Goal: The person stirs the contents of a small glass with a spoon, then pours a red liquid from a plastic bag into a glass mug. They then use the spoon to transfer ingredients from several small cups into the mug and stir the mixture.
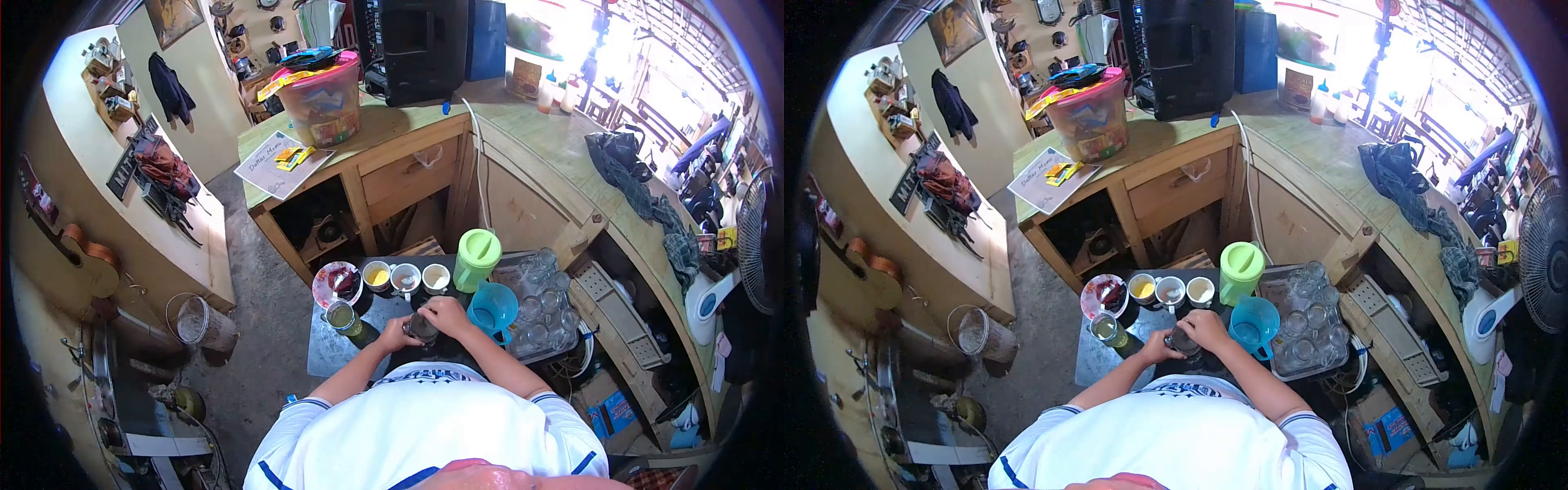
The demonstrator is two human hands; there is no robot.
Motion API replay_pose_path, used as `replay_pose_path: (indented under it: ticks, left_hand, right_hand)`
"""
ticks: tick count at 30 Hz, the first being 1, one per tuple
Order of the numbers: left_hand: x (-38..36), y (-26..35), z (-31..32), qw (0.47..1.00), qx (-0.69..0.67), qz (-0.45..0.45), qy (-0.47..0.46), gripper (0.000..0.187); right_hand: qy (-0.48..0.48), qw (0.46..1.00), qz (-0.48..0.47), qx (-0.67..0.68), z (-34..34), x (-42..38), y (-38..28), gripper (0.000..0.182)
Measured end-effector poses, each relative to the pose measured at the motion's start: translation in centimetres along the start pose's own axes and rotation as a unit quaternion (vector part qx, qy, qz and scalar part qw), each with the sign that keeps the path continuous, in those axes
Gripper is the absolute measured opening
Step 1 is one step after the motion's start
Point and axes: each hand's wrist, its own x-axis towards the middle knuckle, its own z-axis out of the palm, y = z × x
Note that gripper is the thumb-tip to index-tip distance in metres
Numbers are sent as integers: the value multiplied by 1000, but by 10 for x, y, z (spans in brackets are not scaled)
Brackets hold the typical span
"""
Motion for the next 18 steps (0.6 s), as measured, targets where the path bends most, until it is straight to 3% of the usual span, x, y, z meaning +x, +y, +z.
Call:
replay_pose_path:
  ticks: [3, 4, 6, 9, 12, 16, 18]
  left_hand:
    - [-1, 2, 1, 1000, -1, -9, 8, 67]
    - [-1, 0, 1, 1000, -2, -9, 7, 67]
    - [1, -4, 2, 1000, -9, 10, 7, 68]
    - [3, -7, 3, 1000, -8, 20, 10, 70]
    - [0, 0, 1, 1000, 2, -8, 4, 70]
    - [-1, 1, 1, 1000, 17, 1, 10, 70]
    - [0, -1, 1, 1000, -18, 15, 2, 70]
  right_hand:
    - [-60, 991, 5, -120, -2, -2, 1, 25]
    - [-61, 991, 6, -120, -1, -2, 2, 25]
    - [-7, 1000, -6, 22, -1, 1, 2, 25]
    - [-29, 996, 8, -79, -5, 0, -5, 27]
    - [-37, 999, 4, -22, 1, 0, 0, 25]
    - [-5, 998, 8, -58, 1, -2, -1, 25]
    - [-65, 997, 2, -35, 1, 0, 3, 25]
